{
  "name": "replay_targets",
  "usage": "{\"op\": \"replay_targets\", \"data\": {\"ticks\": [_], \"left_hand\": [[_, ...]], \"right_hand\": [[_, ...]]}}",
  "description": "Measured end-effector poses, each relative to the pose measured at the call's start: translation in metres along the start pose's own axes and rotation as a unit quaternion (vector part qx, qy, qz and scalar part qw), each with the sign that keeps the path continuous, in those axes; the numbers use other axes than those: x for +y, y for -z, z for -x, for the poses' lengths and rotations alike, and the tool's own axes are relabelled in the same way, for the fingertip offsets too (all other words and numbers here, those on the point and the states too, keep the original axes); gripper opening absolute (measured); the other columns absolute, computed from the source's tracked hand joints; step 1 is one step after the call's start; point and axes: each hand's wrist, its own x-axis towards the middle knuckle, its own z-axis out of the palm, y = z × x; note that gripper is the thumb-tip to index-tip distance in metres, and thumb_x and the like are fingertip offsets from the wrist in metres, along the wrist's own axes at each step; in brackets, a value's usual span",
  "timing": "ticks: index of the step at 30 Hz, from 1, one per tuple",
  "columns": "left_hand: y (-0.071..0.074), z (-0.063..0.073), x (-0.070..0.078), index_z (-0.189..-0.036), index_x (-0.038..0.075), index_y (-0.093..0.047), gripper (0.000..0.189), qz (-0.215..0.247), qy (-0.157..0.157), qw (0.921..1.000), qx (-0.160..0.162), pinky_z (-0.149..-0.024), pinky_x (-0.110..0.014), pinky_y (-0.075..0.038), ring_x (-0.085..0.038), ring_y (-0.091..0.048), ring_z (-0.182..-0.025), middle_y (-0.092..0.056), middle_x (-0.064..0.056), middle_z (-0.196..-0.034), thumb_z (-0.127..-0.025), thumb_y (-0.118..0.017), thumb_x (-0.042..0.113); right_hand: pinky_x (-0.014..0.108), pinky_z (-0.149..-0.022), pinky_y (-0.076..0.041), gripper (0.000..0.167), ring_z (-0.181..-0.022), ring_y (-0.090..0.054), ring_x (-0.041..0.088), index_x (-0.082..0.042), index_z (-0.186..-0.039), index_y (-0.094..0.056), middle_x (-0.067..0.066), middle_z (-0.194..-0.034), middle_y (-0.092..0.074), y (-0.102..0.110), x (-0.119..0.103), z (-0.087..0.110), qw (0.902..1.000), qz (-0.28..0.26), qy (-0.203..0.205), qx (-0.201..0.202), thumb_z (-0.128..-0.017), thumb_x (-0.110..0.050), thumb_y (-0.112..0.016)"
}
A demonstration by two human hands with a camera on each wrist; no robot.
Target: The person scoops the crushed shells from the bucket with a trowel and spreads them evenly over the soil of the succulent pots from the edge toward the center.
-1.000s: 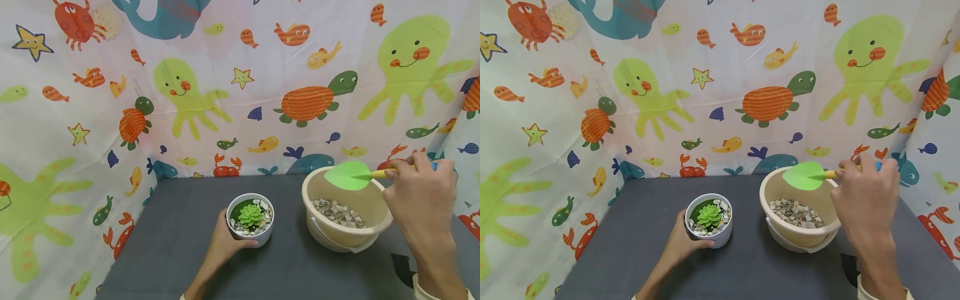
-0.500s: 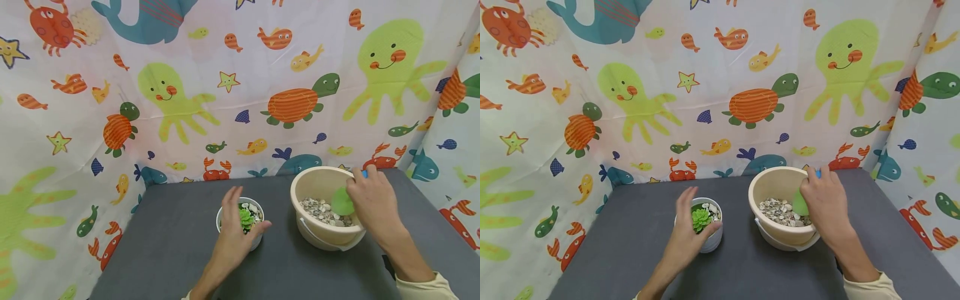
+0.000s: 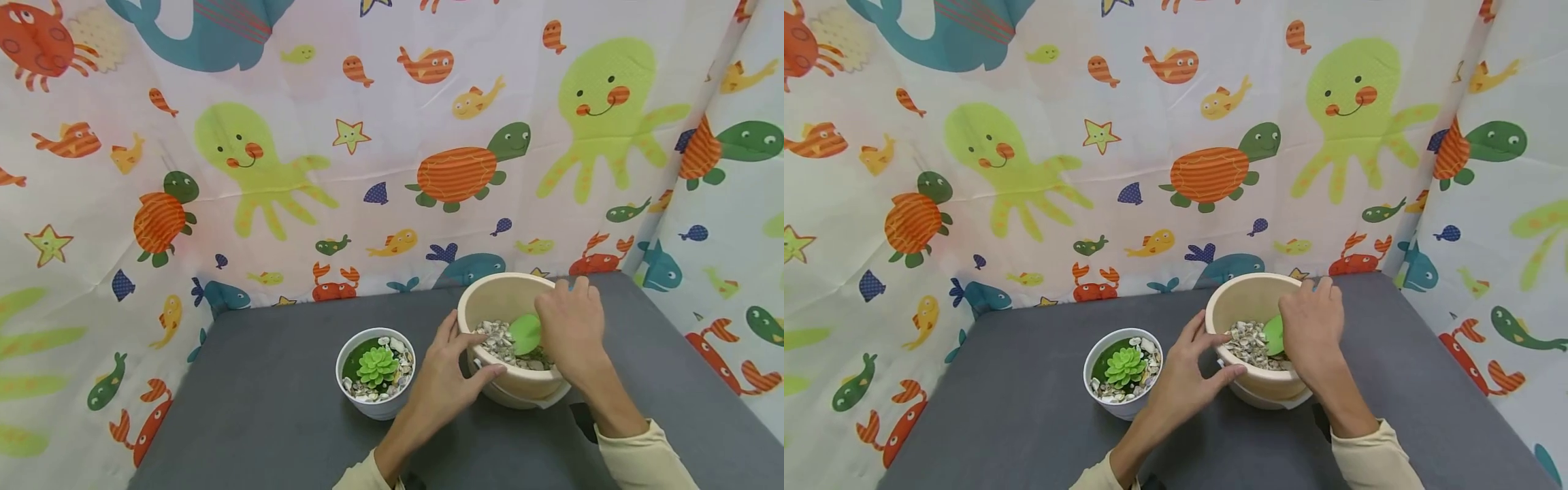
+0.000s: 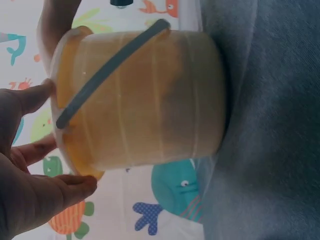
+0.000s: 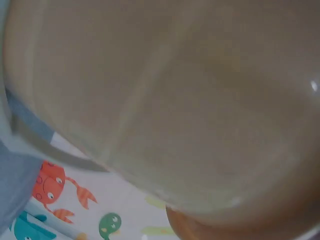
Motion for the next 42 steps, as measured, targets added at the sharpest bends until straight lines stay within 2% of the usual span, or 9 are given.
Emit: {"op": "replay_targets", "data": {"ticks": [5,9,13,16,23,30,33,37,42], "left_hand": [[-0.001,0.0,0.001,-0.131,0.016,-0.074,0.048,-0.021,-0.019,0.9995,0.01,-0.112,-0.044,-0.053,-0.035,-0.054,-0.146,-0.037,-0.021,-0.164,-0.09,-0.083,0.041],[0.0,0.0,0.001,-0.132,0.018,-0.073,0.048,-0.026,-0.01,0.9996,0.009,-0.109,-0.046,-0.055,-0.037,-0.055,-0.144,-0.036,-0.021,-0.166,-0.091,-0.082,0.042],[0.001,0.001,0.001,-0.133,0.019,-0.072,0.05,-0.025,0.011,0.9996,0.005,-0.107,-0.048,-0.056,-0.037,-0.056,-0.144,-0.036,-0.019,-0.167,-0.09,-0.082,0.043],[0.002,0.001,0.0,-0.134,0.021,-0.071,0.051,-0.032,0.015,0.9994,0.001,-0.107,-0.049,-0.055,-0.036,-0.055,-0.144,-0.037,-0.018,-0.167,-0.091,-0.081,0.045],[0.002,0.003,0.0,-0.134,0.021,-0.07,0.05,-0.032,0.018,0.9993,-0.002,-0.109,-0.051,-0.053,-0.036,-0.049,-0.149,-0.037,-0.016,-0.167,-0.091,-0.081,0.045],[0.003,0.004,-0.001,-0.131,0.016,-0.066,0.049,-0.042,0.006,0.9991,-0.003,-0.109,-0.05,-0.054,-0.036,-0.045,-0.152,-0.037,-0.016,-0.166,-0.093,-0.078,0.045],[0.004,0.004,-0.002,-0.13,0.016,-0.066,0.049,-0.052,0.005,0.9987,-0.001,-0.108,-0.051,-0.055,-0.037,-0.047,-0.151,-0.038,-0.016,-0.165,-0.093,-0.078,0.046],[0.003,0.003,-0.002,-0.132,0.017,-0.066,0.051,-0.056,0.011,0.9983,-0.008,-0.108,-0.05,-0.054,-0.037,-0.047,-0.151,-0.038,-0.015,-0.166,-0.093,-0.077,0.047],[0.002,0.003,-0.001,-0.133,0.016,-0.066,0.052,-0.059,0.011,0.9981,-0.011,-0.106,-0.048,-0.055,-0.036,-0.048,-0.15,-0.036,-0.014,-0.167,-0.094,-0.075,0.049]], "right_hand": [[0.052,-0.07,-0.04,0.024,-0.076,-0.046,0.042,-0.006,-0.06,-0.062,0.021,-0.072,-0.056,0.0,0.004,0.003,0.9991,-0.039,-0.016,-0.001,-0.079,0.003,-0.075],[0.051,-0.07,-0.038,0.018,-0.076,-0.046,0.041,-0.002,-0.066,-0.066,0.021,-0.074,-0.059,0.005,0.008,0.001,0.9963,-0.083,-0.023,-0.001,-0.079,0.0,-0.078],[0.046,-0.07,-0.036,0.01,-0.076,-0.046,0.038,0.001,-0.077,-0.074,0.02,-0.078,-0.063,0.01,0.011,-0.003,0.991,-0.122,-0.036,-0.04,-0.085,-0.003,-0.078],[0.043,-0.07,-0.035,0.007,-0.076,-0.047,0.036,0.003,-0.084,-0.078,0.02,-0.082,-0.067,0.012,0.014,-0.004,0.9867,-0.141,-0.047,-0.066,-0.085,-0.004,-0.078],[0.042,-0.068,-0.036,0.013,-0.076,-0.05,0.035,0.005,-0.093,-0.08,0.023,-0.087,-0.072,0.018,0.025,-0.001,0.9786,-0.186,-0.049,-0.072,-0.085,-0.005,-0.077],[0.037,-0.063,-0.051,0.023,-0.082,-0.059,0.036,0.01,-0.103,-0.077,0.028,-0.095,-0.073,0.023,0.036,0.003,0.9606,-0.252,-0.07,-0.095,-0.087,-0.006,-0.077],[0.031,-0.062,-0.048,0.025,-0.083,-0.06,0.034,0.011,-0.107,-0.076,0.027,-0.096,-0.071,0.025,0.041,0.004,0.955,-0.265,-0.075,-0.11,-0.089,-0.007,-0.076],[0.03,-0.06,-0.043,0.028,-0.078,-0.058,0.029,0.014,-0.11,-0.074,0.026,-0.093,-0.07,0.028,0.05,0.007,0.9494,-0.282,-0.071,-0.118,-0.092,-0.007,-0.074],[0.03,-0.056,-0.04,0.028,-0.075,-0.055,0.027,0.016,-0.111,-0.072,0.026,-0.091,-0.068,0.033,0.061,0.011,0.9485,-0.293,-0.063,-0.102,-0.094,-0.006,-0.071]]}}
